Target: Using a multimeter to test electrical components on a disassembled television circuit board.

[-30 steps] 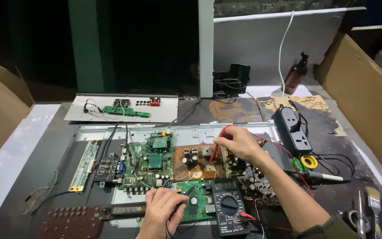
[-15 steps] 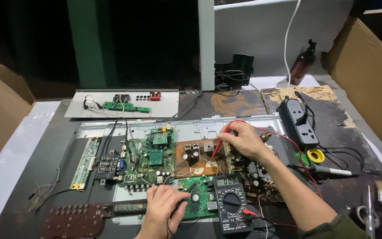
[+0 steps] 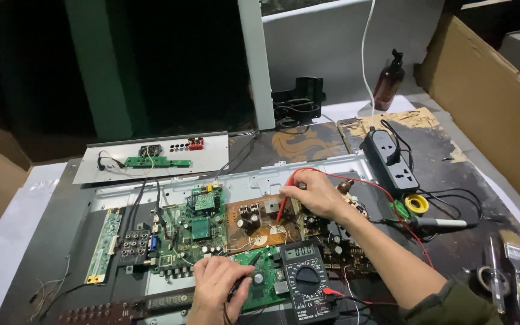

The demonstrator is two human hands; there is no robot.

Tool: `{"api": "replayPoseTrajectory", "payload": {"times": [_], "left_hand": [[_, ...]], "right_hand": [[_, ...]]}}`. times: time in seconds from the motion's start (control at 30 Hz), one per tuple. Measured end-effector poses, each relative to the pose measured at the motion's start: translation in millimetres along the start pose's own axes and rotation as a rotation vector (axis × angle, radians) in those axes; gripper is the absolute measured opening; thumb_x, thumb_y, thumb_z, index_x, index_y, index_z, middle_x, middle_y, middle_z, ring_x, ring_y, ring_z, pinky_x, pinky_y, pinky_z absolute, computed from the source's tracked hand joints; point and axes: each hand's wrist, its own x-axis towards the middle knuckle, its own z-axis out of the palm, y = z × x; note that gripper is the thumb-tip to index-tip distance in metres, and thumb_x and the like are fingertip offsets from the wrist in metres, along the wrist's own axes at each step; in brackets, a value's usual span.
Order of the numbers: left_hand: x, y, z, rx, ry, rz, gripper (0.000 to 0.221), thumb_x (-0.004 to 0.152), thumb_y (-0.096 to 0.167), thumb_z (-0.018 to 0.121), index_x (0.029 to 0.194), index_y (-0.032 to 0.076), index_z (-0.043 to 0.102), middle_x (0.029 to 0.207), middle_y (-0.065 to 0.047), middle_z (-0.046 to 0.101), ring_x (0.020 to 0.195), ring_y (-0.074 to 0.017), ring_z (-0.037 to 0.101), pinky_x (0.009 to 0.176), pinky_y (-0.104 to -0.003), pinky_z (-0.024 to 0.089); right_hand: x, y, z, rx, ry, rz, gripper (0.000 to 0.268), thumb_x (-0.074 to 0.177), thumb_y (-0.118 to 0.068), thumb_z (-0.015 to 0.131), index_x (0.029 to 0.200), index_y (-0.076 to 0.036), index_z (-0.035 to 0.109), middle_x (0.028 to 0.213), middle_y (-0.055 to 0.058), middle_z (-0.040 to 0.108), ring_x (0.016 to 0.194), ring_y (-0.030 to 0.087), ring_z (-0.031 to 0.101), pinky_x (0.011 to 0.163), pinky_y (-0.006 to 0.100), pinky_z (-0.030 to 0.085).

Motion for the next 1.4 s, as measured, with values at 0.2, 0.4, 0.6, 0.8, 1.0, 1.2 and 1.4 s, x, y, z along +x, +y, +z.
{"api": "replayPoseTrajectory", "payload": {"times": [0.2,0.4,0.6,0.8,1.0,1.2,1.4], "left_hand": [[5,-3,9,-0.017,0.019,0.027,0.014,0.099,0.023,0.060,0.095,0.016,0.072,0.082,0.004,0.072,0.079,-0.0182,0.062,0.087,-0.037,0.035],[6,2,1,-0.049,-0.041,-0.012,0.006,0.097,0.018,0.065,0.100,0.015,0.069,0.085,0.002,0.068,0.083,-0.0201,0.061,0.089,-0.039,0.033],[-1,-8,8,-0.051,-0.033,0.009,0.009,0.095,0.015,0.069,0.103,0.013,0.068,0.084,-0.001,0.063,0.083,-0.0228,0.056,0.087,-0.041,0.031],[5,-4,8,-0.030,0.072,0.106,0.005,0.098,0.013,0.061,0.097,0.011,0.066,0.082,-0.002,0.064,0.076,-0.0221,0.056,0.080,-0.039,0.030],[3,-4,7,-0.047,0.043,0.076,0.004,0.097,0.013,0.064,0.099,0.011,0.066,0.083,-0.002,0.064,0.079,-0.0229,0.056,0.082,-0.040,0.030],[4,-3,7,-0.036,0.066,0.098,0.003,0.097,0.013,0.063,0.097,0.011,0.065,0.082,-0.002,0.064,0.078,-0.0220,0.057,0.081,-0.040,0.030],[8,2,3,-0.034,0.106,0.119,0.008,0.099,0.015,0.060,0.095,0.011,0.065,0.081,0.000,0.064,0.076,-0.0209,0.058,0.081,-0.039,0.030]], "right_hand": [[-2,-5,0,-0.015,-0.019,-0.003,0.030,0.088,-0.040,0.070,0.077,-0.014,0.078,0.093,0.000,0.079,0.085,0.015,0.069,0.077,0.035,0.049],[-7,-9,0,0.044,-0.013,-0.097,0.026,0.089,-0.035,0.069,0.086,-0.012,0.081,0.092,0.002,0.077,0.088,0.015,0.069,0.083,0.033,0.052],[-8,-4,4,0.090,0.011,-0.213,0.019,0.090,-0.027,0.071,0.084,-0.013,0.081,0.092,0.000,0.075,0.089,0.015,0.068,0.085,0.033,0.051],[-16,-18,2,0.067,-0.004,-0.226,0.014,0.088,-0.025,0.074,0.083,-0.012,0.079,0.092,0.000,0.076,0.089,0.014,0.070,0.085,0.031,0.054],[-17,-18,2,-0.007,-0.047,-0.192,0.018,0.086,-0.029,0.076,0.079,-0.012,0.079,0.092,-0.001,0.079,0.086,0.013,0.072,0.081,0.030,0.055],[-18,-28,1,-0.039,-0.140,-0.181,0.024,0.087,-0.029,0.075,0.074,-0.010,0.080,0.089,0.000,0.080,0.085,0.013,0.072,0.078,0.027,0.056],[-15,-18,3,-0.039,-0.119,-0.210,0.021,0.090,-0.030,0.071,0.081,-0.013,0.080,0.090,0.001,0.079,0.084,0.014,0.072,0.074,0.029,0.056]]}}
